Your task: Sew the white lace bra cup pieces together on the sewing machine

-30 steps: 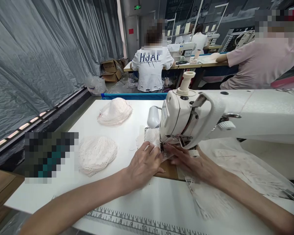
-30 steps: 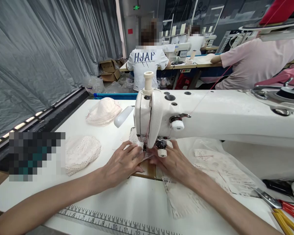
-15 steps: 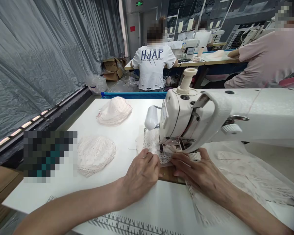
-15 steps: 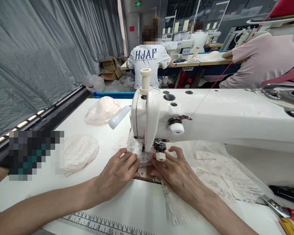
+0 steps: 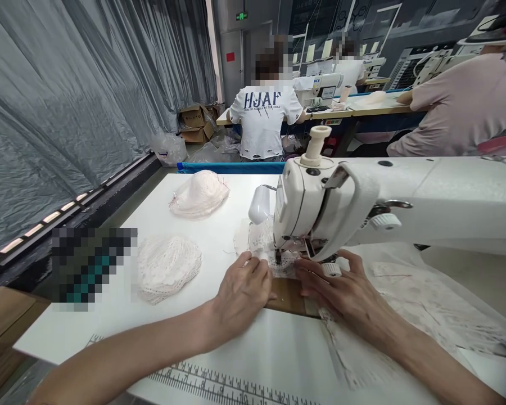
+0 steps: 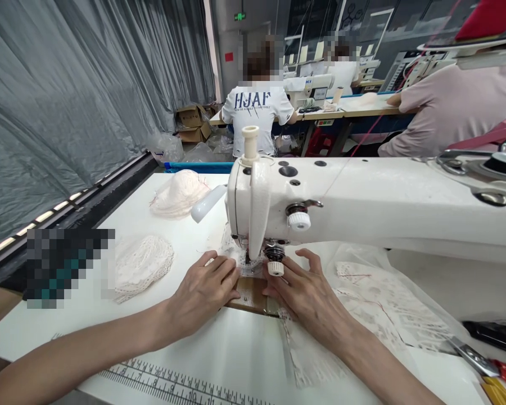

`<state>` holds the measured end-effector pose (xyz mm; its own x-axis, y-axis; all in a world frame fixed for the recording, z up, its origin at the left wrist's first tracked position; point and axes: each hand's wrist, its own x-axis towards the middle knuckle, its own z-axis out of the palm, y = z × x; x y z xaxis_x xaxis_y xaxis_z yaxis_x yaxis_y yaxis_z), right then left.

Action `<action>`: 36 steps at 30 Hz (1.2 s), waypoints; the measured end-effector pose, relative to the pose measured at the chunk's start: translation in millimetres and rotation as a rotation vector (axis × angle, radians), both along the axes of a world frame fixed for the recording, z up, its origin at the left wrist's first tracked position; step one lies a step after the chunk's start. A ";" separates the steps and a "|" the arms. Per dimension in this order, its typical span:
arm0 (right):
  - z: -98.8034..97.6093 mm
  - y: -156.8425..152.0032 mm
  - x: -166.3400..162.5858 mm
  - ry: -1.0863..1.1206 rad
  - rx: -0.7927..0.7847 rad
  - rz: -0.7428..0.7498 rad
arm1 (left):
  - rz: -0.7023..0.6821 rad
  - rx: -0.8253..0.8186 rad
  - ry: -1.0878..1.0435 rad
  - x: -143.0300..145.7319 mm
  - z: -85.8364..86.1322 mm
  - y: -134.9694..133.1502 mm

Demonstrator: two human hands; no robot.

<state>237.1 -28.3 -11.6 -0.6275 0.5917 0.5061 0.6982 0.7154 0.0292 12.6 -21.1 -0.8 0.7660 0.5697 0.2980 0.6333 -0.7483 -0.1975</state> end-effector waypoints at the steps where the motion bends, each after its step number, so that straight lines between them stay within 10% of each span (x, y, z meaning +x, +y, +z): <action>1: 0.0 0.1 -0.2 -0.001 0.003 -0.002 | 0.009 -0.014 0.005 -1.1 0.0 2.5; 14: 17.8 -5.9 -20.7 -0.021 0.017 0.136 | 0.071 -0.041 -0.027 -17.7 0.7 35.6; 26: 22.7 -55.8 -67.2 -0.006 -0.159 0.227 | -0.034 -0.275 -0.102 -72.3 22.6 -71.7; 36: 13.3 -96.8 -70.6 -0.146 -0.197 0.300 | -0.143 0.033 -0.346 -85.1 -13.1 -141.2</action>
<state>166.5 -125.1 1.7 -0.8443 0.4481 0.2939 0.4560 0.8888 -0.0454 -72.6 -162.3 -13.9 0.6883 0.4496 0.5693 0.5560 -0.8310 -0.0158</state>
